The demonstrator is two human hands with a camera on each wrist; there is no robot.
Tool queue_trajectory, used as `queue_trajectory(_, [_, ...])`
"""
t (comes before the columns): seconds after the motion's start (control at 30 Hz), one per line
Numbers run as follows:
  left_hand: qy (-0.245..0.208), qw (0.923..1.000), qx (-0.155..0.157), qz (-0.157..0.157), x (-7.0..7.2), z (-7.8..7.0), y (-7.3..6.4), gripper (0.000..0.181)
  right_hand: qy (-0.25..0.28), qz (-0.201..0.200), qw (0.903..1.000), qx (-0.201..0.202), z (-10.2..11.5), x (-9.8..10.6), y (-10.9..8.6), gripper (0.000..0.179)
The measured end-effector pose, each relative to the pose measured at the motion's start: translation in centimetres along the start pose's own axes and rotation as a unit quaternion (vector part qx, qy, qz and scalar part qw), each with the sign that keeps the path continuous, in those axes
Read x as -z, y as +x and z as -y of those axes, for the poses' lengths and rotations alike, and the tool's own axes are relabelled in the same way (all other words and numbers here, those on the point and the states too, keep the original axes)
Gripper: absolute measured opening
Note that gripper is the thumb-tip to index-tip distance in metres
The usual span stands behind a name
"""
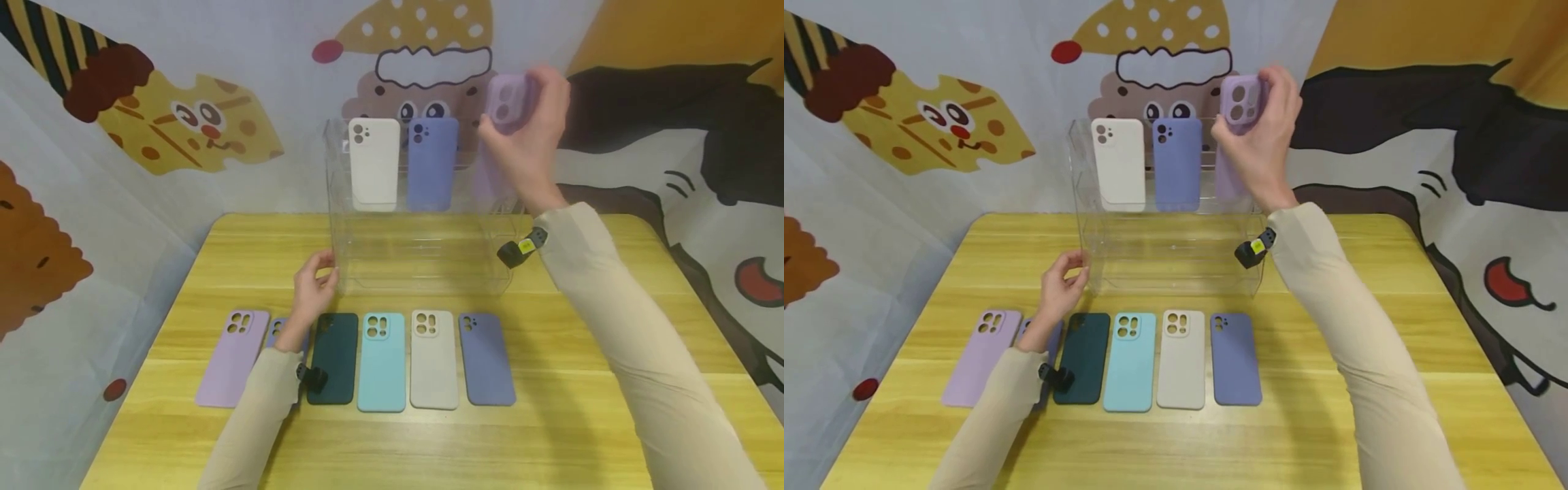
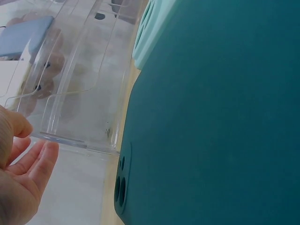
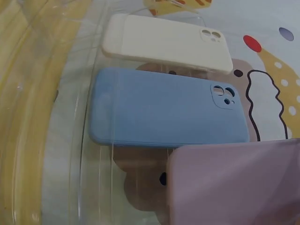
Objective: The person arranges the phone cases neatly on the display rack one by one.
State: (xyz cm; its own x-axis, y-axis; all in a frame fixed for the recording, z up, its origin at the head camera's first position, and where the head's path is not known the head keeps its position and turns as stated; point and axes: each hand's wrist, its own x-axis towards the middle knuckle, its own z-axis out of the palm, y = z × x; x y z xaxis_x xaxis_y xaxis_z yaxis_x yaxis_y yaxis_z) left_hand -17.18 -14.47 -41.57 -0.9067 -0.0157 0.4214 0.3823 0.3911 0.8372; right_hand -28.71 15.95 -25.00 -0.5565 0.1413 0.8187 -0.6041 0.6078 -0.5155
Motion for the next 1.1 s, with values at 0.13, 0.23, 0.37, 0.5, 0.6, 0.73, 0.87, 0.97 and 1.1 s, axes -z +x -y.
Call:
queue_trajectory(0.13, [-0.002,1.0,0.004,0.004,0.0,0.0,0.0,0.029,0.004,-0.032,0.9993,0.02,-0.2,-0.8,0.4,0.055])
queue_trajectory(0.23, [-0.007,1.0,0.004,0.005,0.0,0.0,0.0,0.029,-0.003,-0.042,0.9989,0.022,-0.3,-1.2,0.6,0.053])
queue_trajectory(0.37, [-0.01,0.9999,0.004,0.004,0.0,0.1,0.0,0.029,-0.003,-0.045,0.9988,0.019,-0.1,-1.5,0.9,0.055])
queue_trajectory(0.5, [-0.008,1.0,0.004,0.0,0.0,0.0,0.0,0.029,0.003,-0.049,0.9986,0.018,-0.3,-1.9,1.0,0.058])
queue_trajectory(0.6, [-0.01,0.9999,0.005,0.001,0.0,0.0,0.1,0.029,0.002,-0.06,0.998,0.021,-1.0,-2.0,0.5,0.058])
queue_trajectory(0.73, [-0.013,0.9999,0.007,0.002,0.0,0.0,0.1,0.029,-0.006,-0.066,0.9976,0.023,-2.1,-2.0,-0.5,0.057])
queue_trajectory(0.87, [-0.008,0.9999,0.007,0.001,0.0,0.0,0.1,0.029,-0.015,-0.067,0.9973,0.028,-2.7,-2.2,-1.3,0.058])
queue_trajectory(0.97, [-0.004,1.0,0.008,0.003,0.1,0.0,0.0,0.029,-0.026,-0.069,0.9968,0.032,-2.8,-2.5,-1.9,0.058])
queue_trajectory(1.1, [-0.003,1.0,0.007,0.005,0.1,0.0,0.0,0.029,-0.04,-0.066,0.9968,0.023,-2.9,-2.8,-2.6,0.058])
